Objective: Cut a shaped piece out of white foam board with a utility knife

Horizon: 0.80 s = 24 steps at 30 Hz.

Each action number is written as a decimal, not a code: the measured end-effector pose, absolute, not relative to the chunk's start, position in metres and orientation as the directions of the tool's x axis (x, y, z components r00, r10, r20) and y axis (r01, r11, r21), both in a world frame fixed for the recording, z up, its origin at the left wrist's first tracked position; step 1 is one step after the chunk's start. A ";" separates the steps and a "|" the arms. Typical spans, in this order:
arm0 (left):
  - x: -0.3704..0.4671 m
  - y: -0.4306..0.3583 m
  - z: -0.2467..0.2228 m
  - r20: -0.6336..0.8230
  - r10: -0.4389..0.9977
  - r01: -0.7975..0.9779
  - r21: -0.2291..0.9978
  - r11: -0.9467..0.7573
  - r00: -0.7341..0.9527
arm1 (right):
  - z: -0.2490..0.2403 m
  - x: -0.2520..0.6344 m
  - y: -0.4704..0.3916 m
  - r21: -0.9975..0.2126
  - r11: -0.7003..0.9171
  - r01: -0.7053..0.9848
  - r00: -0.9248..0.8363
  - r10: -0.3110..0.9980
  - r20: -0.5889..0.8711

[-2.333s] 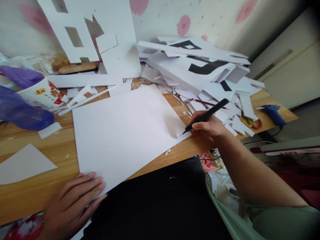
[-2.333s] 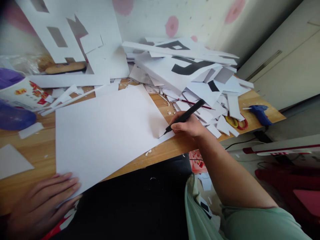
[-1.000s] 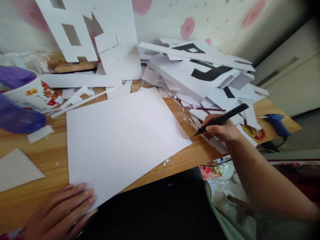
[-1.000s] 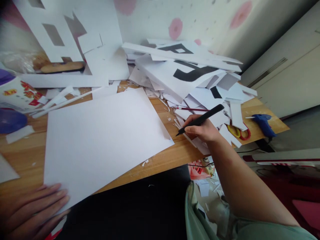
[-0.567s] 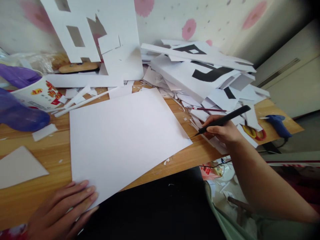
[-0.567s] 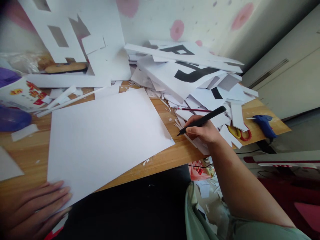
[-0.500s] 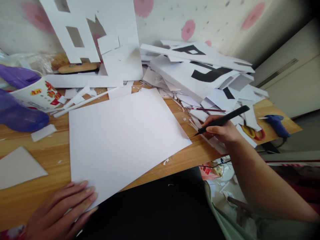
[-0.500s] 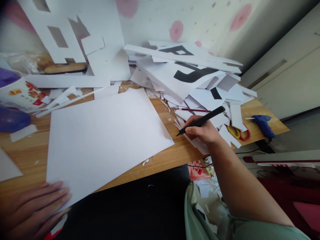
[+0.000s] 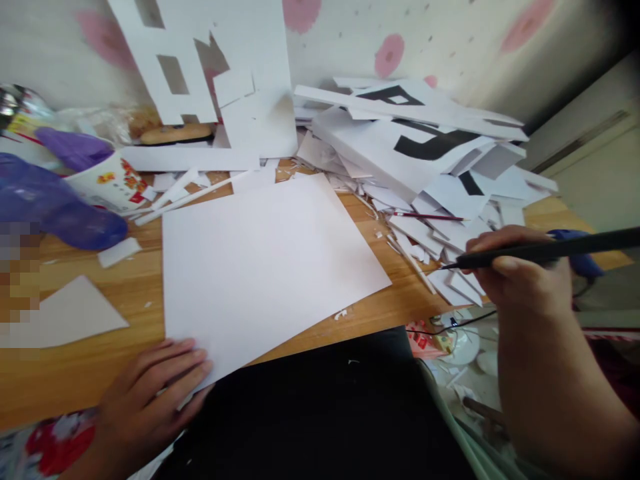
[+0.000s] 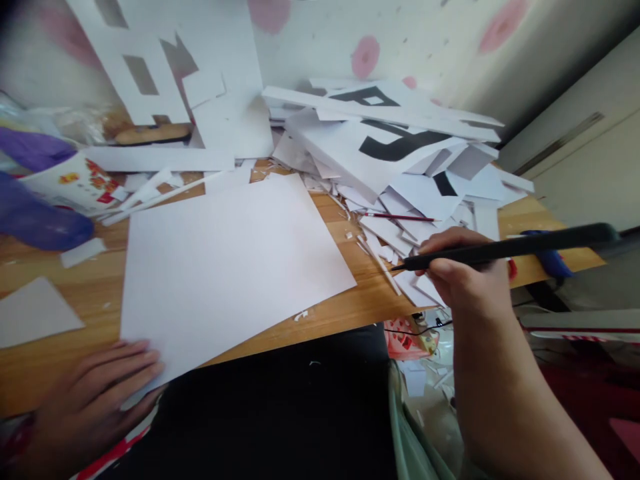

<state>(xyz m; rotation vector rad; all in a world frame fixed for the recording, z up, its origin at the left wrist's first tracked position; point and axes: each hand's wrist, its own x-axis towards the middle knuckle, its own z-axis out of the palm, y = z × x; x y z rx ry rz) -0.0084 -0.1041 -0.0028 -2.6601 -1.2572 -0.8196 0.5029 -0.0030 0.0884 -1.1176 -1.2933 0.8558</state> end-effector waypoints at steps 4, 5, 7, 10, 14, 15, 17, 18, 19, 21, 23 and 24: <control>-0.008 -0.101 0.001 0.443 0.642 0.704 0.034 -0.709 0.626 | 0.068 0.478 -0.024 -0.957 0.270 -0.104 0.185 0.951 0.248; -0.007 -0.102 0.004 0.425 0.658 0.712 0.043 -0.701 0.622 | 0.061 0.473 -0.030 -0.970 0.210 -0.119 0.200 0.962 0.184; -0.002 -0.105 0.011 0.419 0.668 0.715 0.062 -0.696 0.614 | 0.048 0.463 -0.042 -0.984 0.094 -0.153 0.234 0.971 0.056; 0.005 -0.109 0.019 0.437 0.652 0.691 0.089 -0.718 0.620 | 0.036 0.449 -0.056 -0.970 -0.015 -0.243 0.234 0.970 -0.074; 0.014 -0.112 0.019 0.491 0.622 0.653 0.134 -0.746 0.610 | 0.034 0.438 -0.055 -0.966 -0.036 -0.257 0.209 0.974 -0.092; 0.016 -0.112 0.019 0.508 0.617 0.647 0.143 -0.749 0.602 | 0.035 0.436 -0.051 -0.967 -0.029 -0.253 0.214 0.973 -0.085; 0.022 -0.113 0.017 0.536 0.604 0.635 0.155 -0.757 0.590 | 0.036 0.433 -0.042 -0.966 -0.019 -0.257 0.233 0.969 -0.081; 0.024 -0.113 0.017 0.546 0.596 0.626 0.159 -0.763 0.588 | 0.037 0.431 -0.038 -0.965 -0.018 -0.263 0.239 0.968 -0.083; 0.026 -0.113 0.017 0.558 0.587 0.617 0.162 -0.770 0.587 | 0.038 0.428 -0.034 -0.962 -0.020 -0.274 0.244 0.966 -0.089; 0.029 -0.113 0.016 0.585 0.571 0.604 0.166 -0.780 0.576 | 0.040 0.421 -0.028 -0.953 -0.020 -0.301 0.263 0.959 -0.103; 0.031 -0.113 0.016 0.614 0.554 0.592 0.169 -0.788 0.563 | 0.042 0.413 -0.025 -0.944 0.011 -0.331 0.304 0.948 -0.096; 0.031 -0.114 0.015 0.626 0.543 0.582 0.169 -0.795 0.560 | 0.043 0.409 -0.024 -0.937 0.034 -0.348 0.324 0.942 -0.086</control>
